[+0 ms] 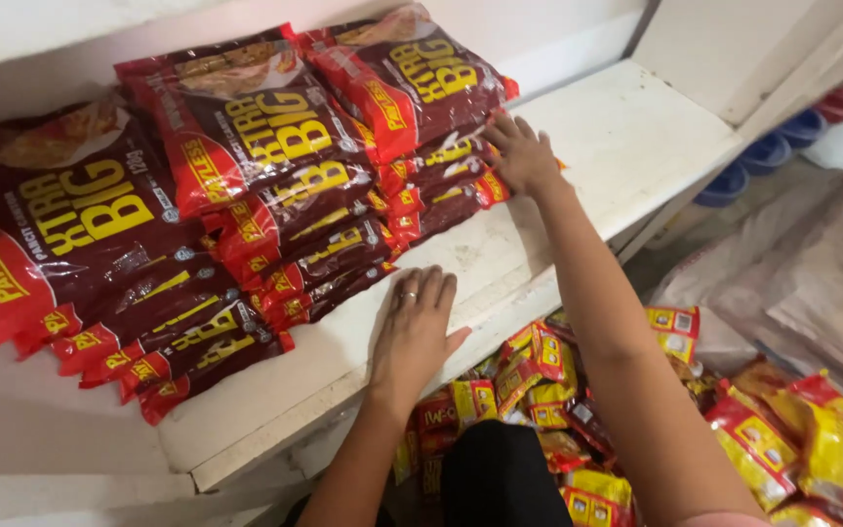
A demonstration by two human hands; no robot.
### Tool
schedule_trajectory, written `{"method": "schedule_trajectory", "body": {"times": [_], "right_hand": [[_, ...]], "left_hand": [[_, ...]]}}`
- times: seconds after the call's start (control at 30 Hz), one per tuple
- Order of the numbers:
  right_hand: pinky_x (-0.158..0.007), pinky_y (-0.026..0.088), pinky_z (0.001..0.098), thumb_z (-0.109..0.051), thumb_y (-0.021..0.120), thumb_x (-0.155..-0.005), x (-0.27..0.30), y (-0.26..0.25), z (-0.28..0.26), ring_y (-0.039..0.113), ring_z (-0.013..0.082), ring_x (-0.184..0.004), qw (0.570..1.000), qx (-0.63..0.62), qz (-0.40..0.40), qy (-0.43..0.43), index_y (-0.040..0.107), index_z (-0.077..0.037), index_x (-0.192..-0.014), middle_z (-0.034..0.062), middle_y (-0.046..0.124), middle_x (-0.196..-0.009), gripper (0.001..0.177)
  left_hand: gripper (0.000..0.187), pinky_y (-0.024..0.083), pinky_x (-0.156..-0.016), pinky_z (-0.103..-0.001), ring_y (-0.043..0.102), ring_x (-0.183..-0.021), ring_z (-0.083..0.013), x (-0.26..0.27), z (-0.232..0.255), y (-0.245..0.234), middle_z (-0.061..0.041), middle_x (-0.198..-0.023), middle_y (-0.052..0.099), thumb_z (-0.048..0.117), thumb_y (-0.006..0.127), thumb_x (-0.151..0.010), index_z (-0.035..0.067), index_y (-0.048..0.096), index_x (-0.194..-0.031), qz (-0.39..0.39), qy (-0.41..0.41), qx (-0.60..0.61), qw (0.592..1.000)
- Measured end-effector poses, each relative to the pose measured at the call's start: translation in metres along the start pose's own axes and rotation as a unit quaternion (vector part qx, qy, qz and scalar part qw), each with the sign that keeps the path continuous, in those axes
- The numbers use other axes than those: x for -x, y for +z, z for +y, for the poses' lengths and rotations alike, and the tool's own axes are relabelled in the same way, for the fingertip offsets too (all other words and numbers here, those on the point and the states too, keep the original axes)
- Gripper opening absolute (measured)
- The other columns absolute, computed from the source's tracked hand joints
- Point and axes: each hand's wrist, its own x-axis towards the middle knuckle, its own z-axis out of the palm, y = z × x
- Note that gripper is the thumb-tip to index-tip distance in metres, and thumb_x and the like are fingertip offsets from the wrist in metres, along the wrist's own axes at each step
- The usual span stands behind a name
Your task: Stocking instant noodle packets from the floor onto a shelf
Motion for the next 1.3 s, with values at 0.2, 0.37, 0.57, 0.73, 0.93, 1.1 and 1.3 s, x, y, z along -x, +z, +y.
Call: {"method": "schedule_trajectory", "body": {"times": [0.2,0.37,0.57,0.73,0.93,1.1,1.3], "right_hand": [[-0.124,0.020,0.0607,-0.051,0.029,-0.113,0.101,-0.050,0.033,0.031,0.0490,-0.148,0.876,-0.388,0.270,-0.092,0.045,0.000,-0.154,0.0316,0.043,-0.155,0.067],[-0.110,0.043,0.0499,-0.032,0.049,-0.117,0.263,-0.012,0.090,0.059,0.0306,-0.123,0.863,-0.412,0.283,0.074,0.066,-0.002,-0.133,0.0205,0.067,-0.123,0.038],[-0.094,0.051,0.0505,-0.027,0.071,-0.104,0.430,0.093,0.119,0.069,0.0397,-0.101,0.897,-0.302,0.174,0.271,0.075,-0.007,-0.119,0.0204,0.074,-0.101,0.026],[-0.099,0.050,0.0440,-0.038,0.072,-0.092,0.456,0.166,0.111,0.064,0.0270,-0.116,0.949,-0.051,0.067,0.304,0.075,-0.030,-0.116,-0.0013,0.074,-0.113,0.025],[-0.110,0.037,0.0475,-0.037,0.070,-0.088,0.465,0.229,0.148,0.051,0.0265,-0.131,0.925,0.259,0.001,0.280,0.062,-0.029,-0.129,0.0015,0.061,-0.133,0.043],[-0.090,0.046,0.0422,-0.029,0.069,-0.080,0.460,0.210,0.179,0.065,0.0227,-0.094,0.927,0.307,0.152,0.154,0.067,-0.022,-0.085,0.0005,0.064,-0.092,0.009],[-0.073,0.055,0.0526,-0.042,0.077,-0.088,0.445,0.105,0.085,0.072,0.0401,-0.086,0.946,-0.008,0.126,0.300,0.074,-0.019,-0.100,0.0127,0.073,-0.090,0.027]], "left_hand": [[0.075,0.036,-0.116,-0.050,0.050,-0.133,-0.0390,-0.006,0.002,-0.022,-0.019,-0.138,0.058,0.044,0.080,-0.080,0.003,0.058,-0.139,-0.020,0.015,0.029,0.999],[0.076,0.038,-0.116,-0.047,0.053,-0.130,-0.0361,-0.003,0.007,-0.023,-0.016,-0.137,0.060,0.049,0.078,-0.079,0.005,0.060,-0.139,0.002,0.010,-0.027,1.000],[0.079,0.039,-0.116,-0.045,0.054,-0.130,-0.0343,0.001,0.006,-0.014,-0.014,-0.137,0.060,0.054,0.077,-0.079,0.006,0.058,-0.140,0.027,0.015,-0.059,0.998],[0.079,0.040,-0.115,-0.046,0.055,-0.128,-0.0343,0.001,0.006,-0.014,-0.013,-0.135,0.060,0.054,0.078,-0.078,0.007,0.058,-0.139,0.035,0.012,-0.049,0.998],[0.079,0.039,-0.116,-0.047,0.053,-0.130,-0.0353,0.001,0.004,-0.008,-0.014,-0.136,0.059,0.052,0.079,-0.078,0.007,0.057,-0.140,0.029,0.009,-0.046,0.998],[0.076,0.037,-0.117,-0.048,0.053,-0.132,-0.0340,0.006,0.003,0.003,-0.013,-0.136,0.061,0.048,0.081,-0.078,0.010,0.060,-0.140,0.028,0.010,-0.027,0.999],[0.048,0.052,-0.097,-0.045,0.068,-0.107,-0.0353,0.097,0.085,0.050,-0.011,-0.111,0.071,0.017,0.079,-0.075,0.013,0.071,-0.122,0.087,-0.094,0.440,0.889]]}}
